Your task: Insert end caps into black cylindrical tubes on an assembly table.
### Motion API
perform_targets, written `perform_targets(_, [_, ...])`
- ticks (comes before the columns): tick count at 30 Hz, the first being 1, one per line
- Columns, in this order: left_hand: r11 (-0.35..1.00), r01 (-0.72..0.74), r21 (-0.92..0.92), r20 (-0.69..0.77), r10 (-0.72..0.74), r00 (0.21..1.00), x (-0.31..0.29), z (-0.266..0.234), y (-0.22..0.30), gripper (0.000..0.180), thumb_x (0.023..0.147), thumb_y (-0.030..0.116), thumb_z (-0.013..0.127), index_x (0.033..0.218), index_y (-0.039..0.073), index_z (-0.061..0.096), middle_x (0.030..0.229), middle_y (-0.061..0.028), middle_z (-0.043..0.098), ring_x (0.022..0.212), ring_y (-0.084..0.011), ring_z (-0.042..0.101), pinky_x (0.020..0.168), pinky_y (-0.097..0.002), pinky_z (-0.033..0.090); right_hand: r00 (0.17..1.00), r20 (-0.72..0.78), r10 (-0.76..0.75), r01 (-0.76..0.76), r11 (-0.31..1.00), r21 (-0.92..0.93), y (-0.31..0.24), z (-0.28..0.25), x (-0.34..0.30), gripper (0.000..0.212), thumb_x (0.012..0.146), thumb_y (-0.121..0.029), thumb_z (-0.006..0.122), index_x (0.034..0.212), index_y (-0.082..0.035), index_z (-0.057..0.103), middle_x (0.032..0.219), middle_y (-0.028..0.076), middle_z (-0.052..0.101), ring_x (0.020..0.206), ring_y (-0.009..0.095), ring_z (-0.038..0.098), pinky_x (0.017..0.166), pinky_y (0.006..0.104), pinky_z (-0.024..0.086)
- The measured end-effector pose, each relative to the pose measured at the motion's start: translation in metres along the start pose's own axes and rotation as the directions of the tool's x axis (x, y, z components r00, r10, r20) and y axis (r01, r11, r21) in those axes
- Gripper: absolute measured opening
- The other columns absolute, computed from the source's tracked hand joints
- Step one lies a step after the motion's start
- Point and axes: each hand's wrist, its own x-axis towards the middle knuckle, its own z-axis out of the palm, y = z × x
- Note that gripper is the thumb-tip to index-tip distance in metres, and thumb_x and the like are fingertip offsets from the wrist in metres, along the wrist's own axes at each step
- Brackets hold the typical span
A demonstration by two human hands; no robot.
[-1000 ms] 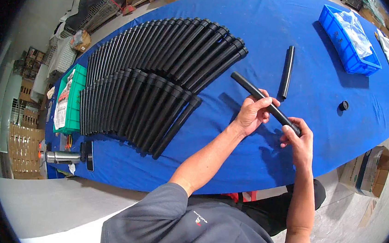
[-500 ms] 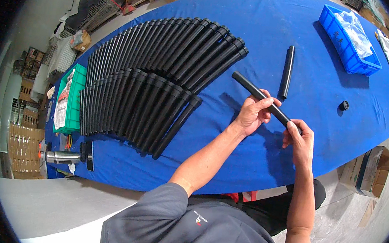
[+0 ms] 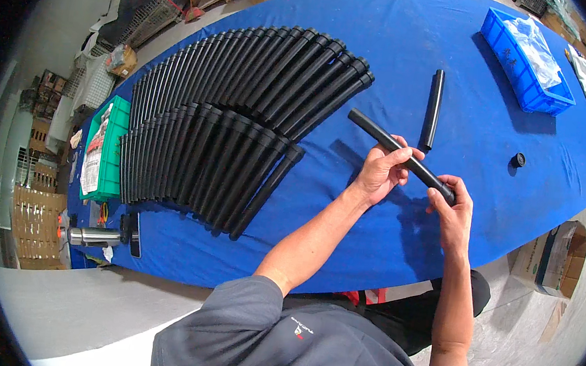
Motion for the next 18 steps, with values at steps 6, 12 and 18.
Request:
perform_targets(6, [1.000, -0.007, -0.023, 0.024, 0.007, 1.000, -0.001, -0.003, 0.001, 0.017, 0.091, 0.012, 0.066, 0.104, 0.012, 0.055, 0.097, -0.0158, 0.069, 0.059, -0.0120, 0.063, 0.049, -0.0234, 0.053, 0.934, 0.141, 0.328, -0.351, 0.916, 0.195, -0.010, -0.004, 0.000, 0.025, 0.088, -0.012, 0.070, 0.105, 0.001, 0.060, 0.074, 0.001, 0.057, 0.062, 0.007, 0.055, 0.052, 0.0226, 0.049])
perform_targets(12, [1.000, -0.004, -0.002, -0.008, 0.004, 1.000, -0.001, 0.000, 0.001, 0.017, 0.091, 0.012, 0.067, 0.103, 0.013, 0.055, 0.097, -0.0159, 0.069, 0.060, -0.0116, 0.063, 0.049, -0.0233, 0.053, 0.997, 0.009, 0.080, -0.080, 0.993, 0.088, -0.008, 0.004, -0.003, 0.025, 0.094, -0.020, 0.064, 0.105, 0.003, 0.060, 0.074, 0.004, 0.061, 0.058, 0.010, 0.059, 0.048, 0.0233, 0.048])
perform_targets(18, [1.000, 0.011, -0.028, 0.017, -0.011, 1.000, -0.001, -0.001, 0.002, 0.017, 0.091, 0.013, 0.068, 0.103, 0.013, 0.056, 0.097, -0.0155, 0.070, 0.060, -0.0120, 0.064, 0.049, -0.0232, 0.052, 0.975, 0.090, 0.201, -0.212, 0.969, 0.128, 0.000, -0.004, 0.001, 0.026, 0.092, -0.019, 0.066, 0.106, 0.002, 0.060, 0.072, 0.003, 0.060, 0.060, 0.008, 0.057, 0.049, 0.0230, 0.048])
